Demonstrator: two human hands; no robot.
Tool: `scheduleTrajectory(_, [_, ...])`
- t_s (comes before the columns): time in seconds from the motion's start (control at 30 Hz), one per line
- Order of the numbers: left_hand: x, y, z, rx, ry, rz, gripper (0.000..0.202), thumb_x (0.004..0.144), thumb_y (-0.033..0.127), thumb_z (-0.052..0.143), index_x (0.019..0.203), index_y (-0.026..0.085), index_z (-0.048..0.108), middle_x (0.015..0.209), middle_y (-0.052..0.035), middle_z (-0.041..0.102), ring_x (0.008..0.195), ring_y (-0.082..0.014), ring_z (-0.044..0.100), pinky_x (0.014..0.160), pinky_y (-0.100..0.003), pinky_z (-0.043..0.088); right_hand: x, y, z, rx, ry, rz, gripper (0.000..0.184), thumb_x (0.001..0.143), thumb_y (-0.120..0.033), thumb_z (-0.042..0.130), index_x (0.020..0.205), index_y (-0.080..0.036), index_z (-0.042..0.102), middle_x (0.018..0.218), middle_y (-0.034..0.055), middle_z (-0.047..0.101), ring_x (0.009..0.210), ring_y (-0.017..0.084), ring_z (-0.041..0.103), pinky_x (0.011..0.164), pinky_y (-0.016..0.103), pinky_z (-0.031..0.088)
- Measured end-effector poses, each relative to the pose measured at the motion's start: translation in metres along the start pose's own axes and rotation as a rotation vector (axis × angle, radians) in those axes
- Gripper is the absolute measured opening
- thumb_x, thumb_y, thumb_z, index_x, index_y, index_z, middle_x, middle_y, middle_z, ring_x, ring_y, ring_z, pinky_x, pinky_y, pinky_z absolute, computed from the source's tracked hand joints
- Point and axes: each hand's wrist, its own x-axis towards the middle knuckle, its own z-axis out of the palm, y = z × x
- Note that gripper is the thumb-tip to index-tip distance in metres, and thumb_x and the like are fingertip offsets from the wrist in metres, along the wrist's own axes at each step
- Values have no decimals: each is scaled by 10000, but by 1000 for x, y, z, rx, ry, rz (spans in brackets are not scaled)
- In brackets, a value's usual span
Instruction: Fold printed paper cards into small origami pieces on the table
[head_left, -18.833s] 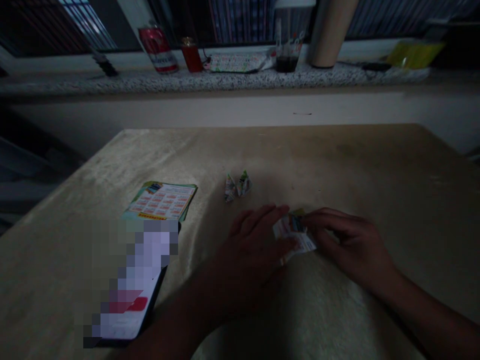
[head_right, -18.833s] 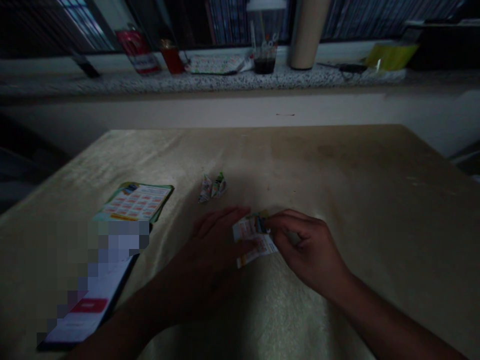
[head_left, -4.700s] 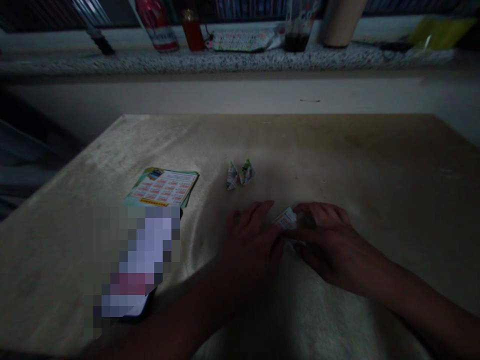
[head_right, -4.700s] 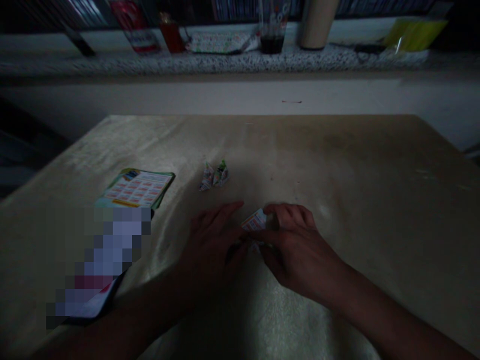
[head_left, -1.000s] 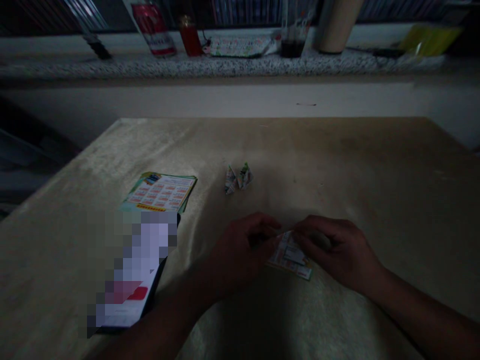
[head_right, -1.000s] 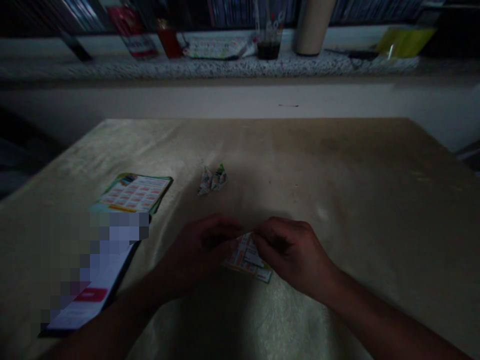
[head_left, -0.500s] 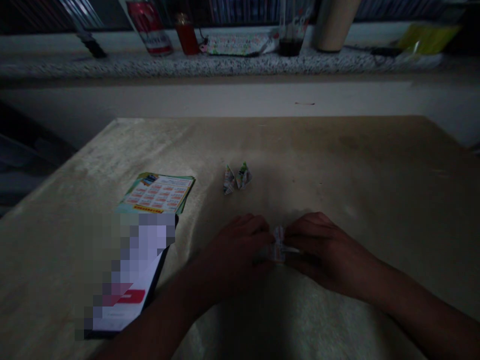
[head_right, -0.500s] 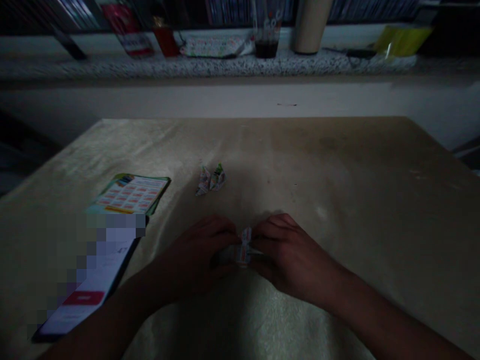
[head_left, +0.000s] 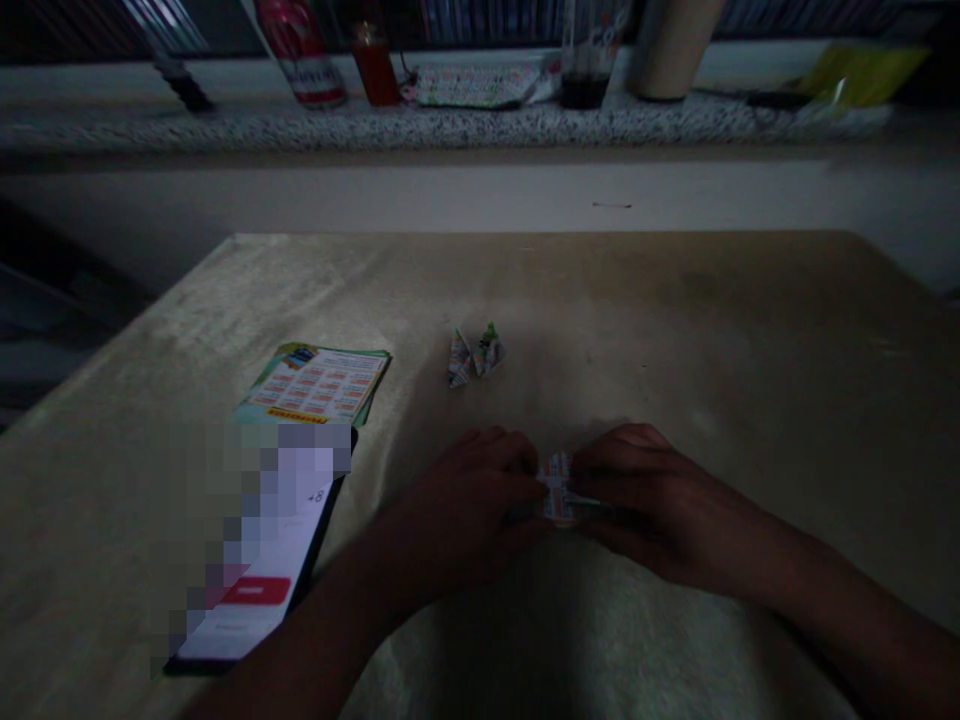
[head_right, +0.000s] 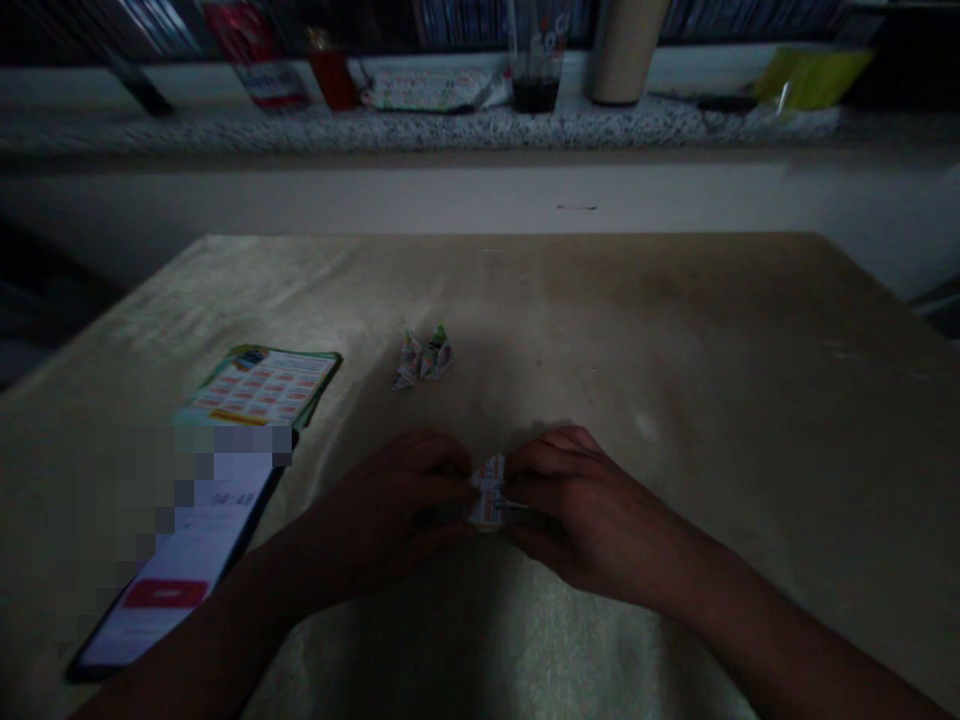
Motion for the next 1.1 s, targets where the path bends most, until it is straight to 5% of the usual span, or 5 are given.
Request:
scheduleTrajectory(0.43, [-1,13,5,239,59,46,140,933,316,668,980,190,705,1032,-67,671,950,-246,595,868,-419,456,-3,-5,4,-173,62,-40,162,950,-218,591,944,-185,749,978,72,696,946,241,598,947,447,427])
scheduleTrajectory(0.67, [-5,14,11,278,104,50,79,900,121,632,878,168,693,991,-60,671,927,-241,594,897,-437,462,-6,-4,3,-186,71,-52,149,909,-182,621,981,-187,752,1087,73,712,991,255,604,983,471,425])
scheduleTrajectory(0.93, [-2,13,16,115,191,-163,140,943,252,613,888,164,708,1382,-159,566,1312,-334,480,1095,-568,361,-6,3,13,-112,196,81,133,937,-226,649,1037,-245,735,1276,96,637,1218,280,575,1017,472,448])
scheduleTrajectory(1.1, [3,17,22,147,228,-277,154,930,287,627,878,162,701,1441,-189,520,1354,-375,447,1084,-646,338,-5,3,20,-143,238,200,102,914,-227,658,815,-210,676,1343,133,598,1267,338,543,997,544,442])
